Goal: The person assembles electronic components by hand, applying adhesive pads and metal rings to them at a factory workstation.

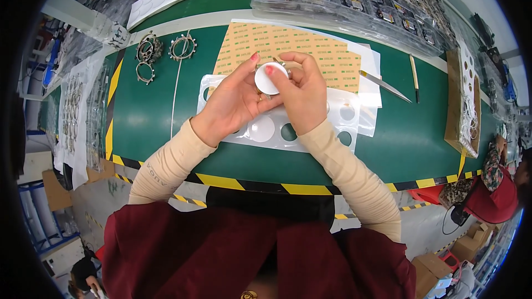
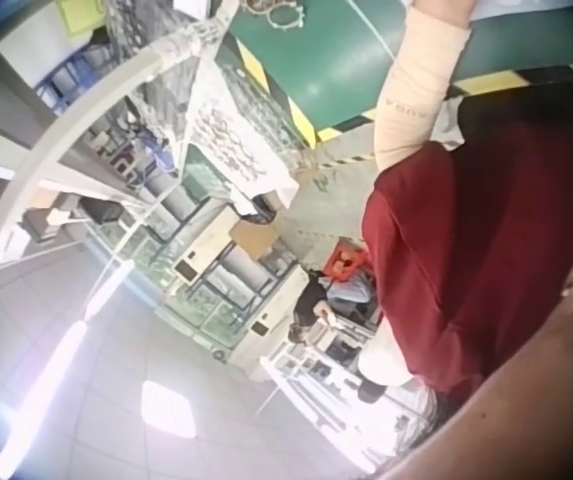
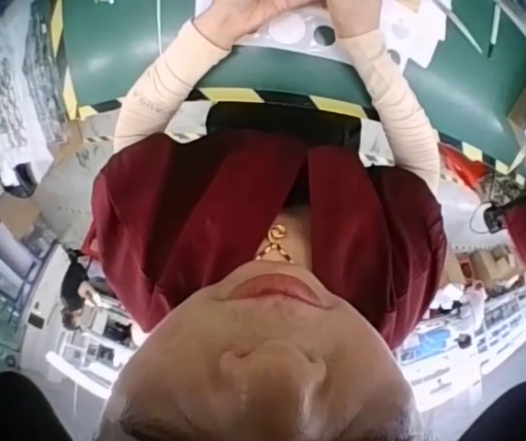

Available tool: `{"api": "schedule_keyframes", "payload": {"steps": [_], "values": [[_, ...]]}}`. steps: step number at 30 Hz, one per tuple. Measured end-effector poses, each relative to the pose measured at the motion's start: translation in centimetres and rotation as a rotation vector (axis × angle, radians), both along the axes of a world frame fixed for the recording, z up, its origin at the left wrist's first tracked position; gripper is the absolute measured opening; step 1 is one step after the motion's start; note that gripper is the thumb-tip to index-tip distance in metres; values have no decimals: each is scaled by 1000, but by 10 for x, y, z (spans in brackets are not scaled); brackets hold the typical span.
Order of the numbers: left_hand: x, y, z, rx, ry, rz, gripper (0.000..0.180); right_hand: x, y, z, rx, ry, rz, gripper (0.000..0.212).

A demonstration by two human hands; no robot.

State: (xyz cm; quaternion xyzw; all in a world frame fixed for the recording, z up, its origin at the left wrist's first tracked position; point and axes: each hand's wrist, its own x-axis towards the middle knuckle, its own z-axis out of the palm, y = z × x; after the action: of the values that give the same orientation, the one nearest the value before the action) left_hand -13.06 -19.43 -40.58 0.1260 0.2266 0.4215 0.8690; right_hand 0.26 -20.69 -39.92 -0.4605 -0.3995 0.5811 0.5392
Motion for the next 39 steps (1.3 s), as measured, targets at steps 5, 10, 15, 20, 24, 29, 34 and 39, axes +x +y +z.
{"api": "schedule_keyframes", "payload": {"steps": [5,10,15,20,24,29,34,39], "values": [[-2,-1,-4,27,16,-88,37,8,10,-15,65,-160,118,19],[-5,1,-5,-5,22,-23,30,3,4,-8,218,-347,189,23],[-4,2,7,36,27,-17,30,9,3,-9,198,-277,175,25],[-4,-2,-1,39,35,-31,32,7,5,-6,65,-189,224,29],[-5,2,-3,58,40,-55,33,6,1,-7,165,-261,245,30],[-8,3,1,111,73,19,36,8,2,-3,193,17,251,40],[-1,-3,3,107,94,12,35,17,4,-11,118,-99,245,43],[-4,2,3,80,110,73,31,12,8,-15,565,-624,-22,37]]}}
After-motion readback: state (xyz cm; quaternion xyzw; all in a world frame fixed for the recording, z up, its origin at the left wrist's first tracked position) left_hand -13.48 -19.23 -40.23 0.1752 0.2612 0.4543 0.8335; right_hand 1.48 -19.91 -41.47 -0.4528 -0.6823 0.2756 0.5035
